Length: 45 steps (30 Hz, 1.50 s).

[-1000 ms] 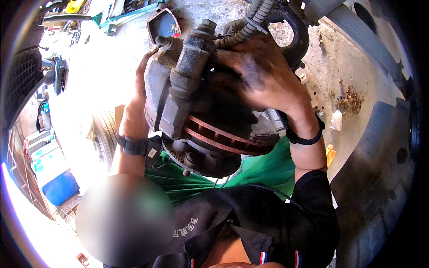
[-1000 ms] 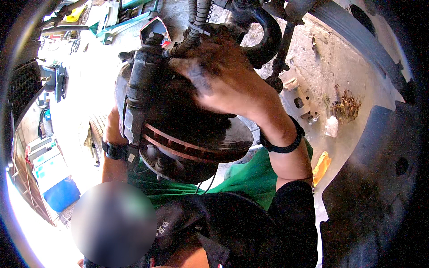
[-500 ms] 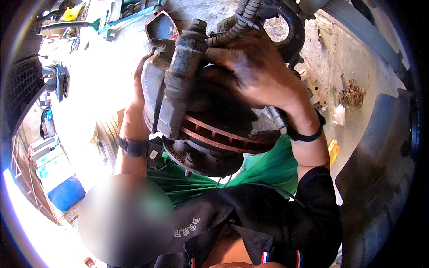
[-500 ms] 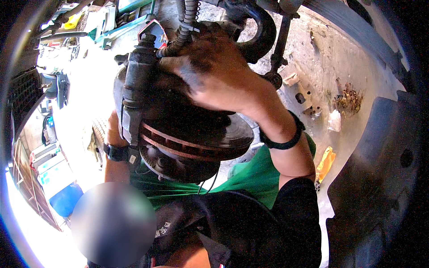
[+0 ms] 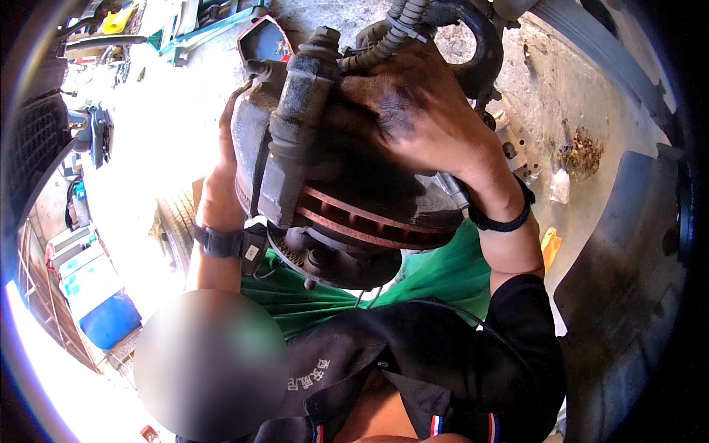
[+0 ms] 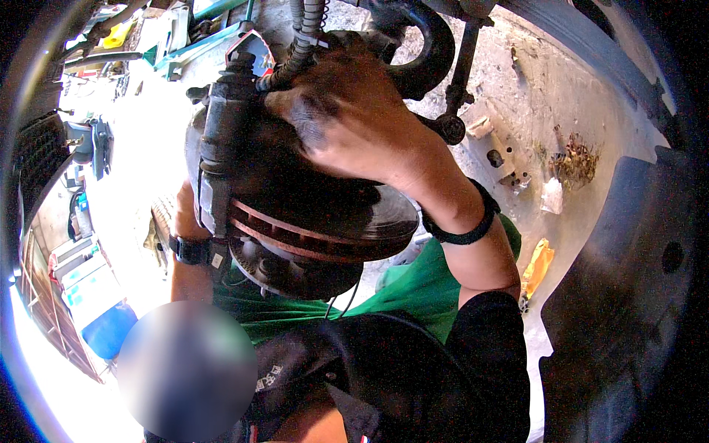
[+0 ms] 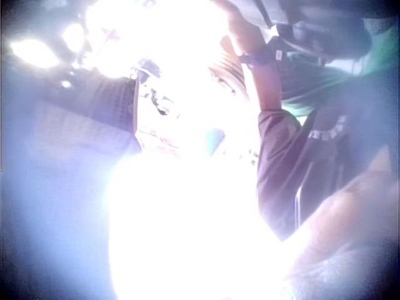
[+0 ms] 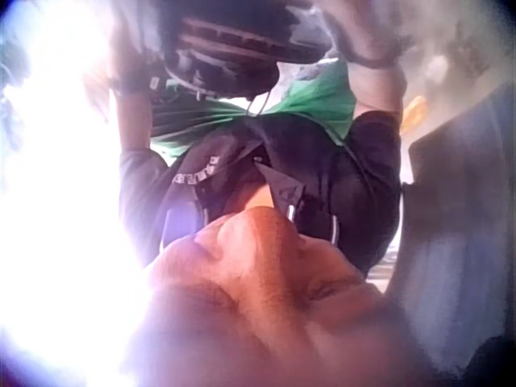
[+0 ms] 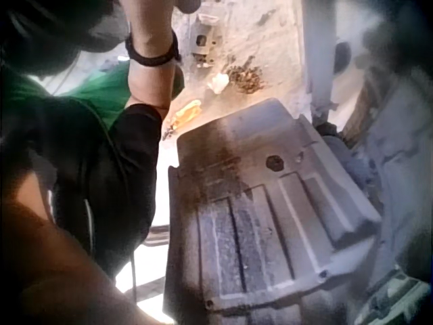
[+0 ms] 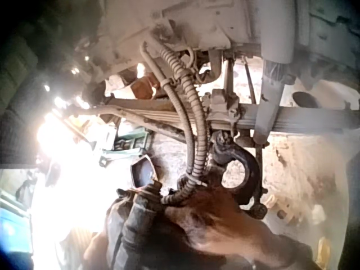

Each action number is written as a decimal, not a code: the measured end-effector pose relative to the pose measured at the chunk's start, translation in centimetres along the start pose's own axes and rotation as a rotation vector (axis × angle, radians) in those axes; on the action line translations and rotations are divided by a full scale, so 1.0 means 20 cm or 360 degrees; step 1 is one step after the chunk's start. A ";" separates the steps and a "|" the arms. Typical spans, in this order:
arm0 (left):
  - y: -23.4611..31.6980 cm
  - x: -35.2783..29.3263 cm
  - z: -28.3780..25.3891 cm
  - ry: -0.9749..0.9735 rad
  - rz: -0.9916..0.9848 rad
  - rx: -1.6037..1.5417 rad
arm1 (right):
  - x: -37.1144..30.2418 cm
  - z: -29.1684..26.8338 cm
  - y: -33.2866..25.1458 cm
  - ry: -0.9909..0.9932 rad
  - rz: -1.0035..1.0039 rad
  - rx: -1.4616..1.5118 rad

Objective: The person works on a car's wheel hub assembly by hand, positioning and securing a brake caliper onto the rotor and brake bracket.

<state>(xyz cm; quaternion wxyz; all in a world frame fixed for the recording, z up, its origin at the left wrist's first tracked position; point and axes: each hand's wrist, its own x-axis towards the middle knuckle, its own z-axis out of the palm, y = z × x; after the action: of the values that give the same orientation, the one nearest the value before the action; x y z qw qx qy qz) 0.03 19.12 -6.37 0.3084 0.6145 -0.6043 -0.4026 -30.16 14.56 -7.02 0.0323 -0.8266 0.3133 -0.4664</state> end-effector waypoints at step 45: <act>-0.03 -0.04 -0.03 0.0055 -0.0027 0.0040 | -0.03 0.00 0.03 -0.0081 0.0022 0.0101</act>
<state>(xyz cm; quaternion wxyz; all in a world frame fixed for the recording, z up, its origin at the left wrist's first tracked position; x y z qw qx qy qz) 0.88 19.88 -6.46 0.3077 0.6303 -0.5987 -0.3868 -30.68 14.40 -7.67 0.0696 -0.8345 0.3031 -0.4547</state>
